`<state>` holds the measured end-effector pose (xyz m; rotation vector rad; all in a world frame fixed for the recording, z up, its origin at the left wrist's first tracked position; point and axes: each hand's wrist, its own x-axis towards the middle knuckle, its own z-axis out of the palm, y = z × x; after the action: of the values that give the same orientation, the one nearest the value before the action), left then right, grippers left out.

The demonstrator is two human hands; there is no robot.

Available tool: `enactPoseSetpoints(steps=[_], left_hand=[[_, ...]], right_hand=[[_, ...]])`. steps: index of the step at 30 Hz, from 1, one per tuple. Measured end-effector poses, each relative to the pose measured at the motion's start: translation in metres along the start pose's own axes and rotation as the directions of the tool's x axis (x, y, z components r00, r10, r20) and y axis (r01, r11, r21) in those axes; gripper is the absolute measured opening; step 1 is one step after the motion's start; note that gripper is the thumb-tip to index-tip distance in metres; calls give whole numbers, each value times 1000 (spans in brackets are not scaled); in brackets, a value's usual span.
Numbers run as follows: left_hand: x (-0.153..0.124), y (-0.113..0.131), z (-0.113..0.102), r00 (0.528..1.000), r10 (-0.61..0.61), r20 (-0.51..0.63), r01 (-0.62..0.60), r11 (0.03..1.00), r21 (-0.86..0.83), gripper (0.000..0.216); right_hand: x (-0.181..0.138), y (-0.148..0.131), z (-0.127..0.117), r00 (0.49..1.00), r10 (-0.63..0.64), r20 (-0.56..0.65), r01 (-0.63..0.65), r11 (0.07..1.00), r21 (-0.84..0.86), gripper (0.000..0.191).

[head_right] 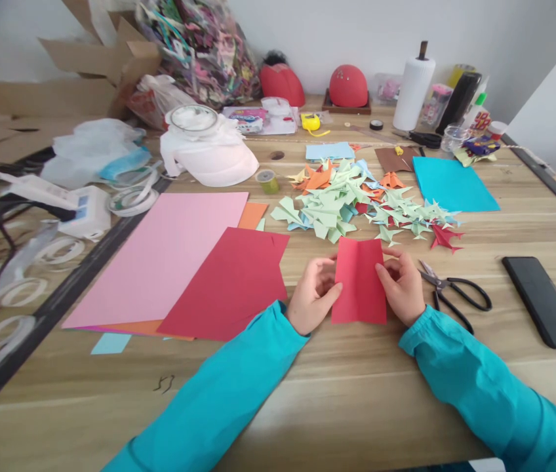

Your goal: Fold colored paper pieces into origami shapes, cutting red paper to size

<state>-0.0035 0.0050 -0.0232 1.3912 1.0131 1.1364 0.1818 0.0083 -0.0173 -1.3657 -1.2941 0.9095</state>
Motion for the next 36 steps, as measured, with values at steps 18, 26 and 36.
enactPoseSetpoints(steps=[18, 26, 36], left_hand=[[20, 0, -19, 814, 278, 510, -581, 420, 697, 32], [43, -3, -16, 807, 280, 520, -590, 331, 737, 30], [37, 1, -14, 827, 217, 518, -556, 187, 810, 36]], right_hand=[[3, 4, -13, 970, -174, 170, 237, 838, -492, 22], [7, 2, -12, 899, -312, 308, 435, 717, -545, 37], [6, 2, -8, 789, -450, 417, 611, 518, -598, 34]])
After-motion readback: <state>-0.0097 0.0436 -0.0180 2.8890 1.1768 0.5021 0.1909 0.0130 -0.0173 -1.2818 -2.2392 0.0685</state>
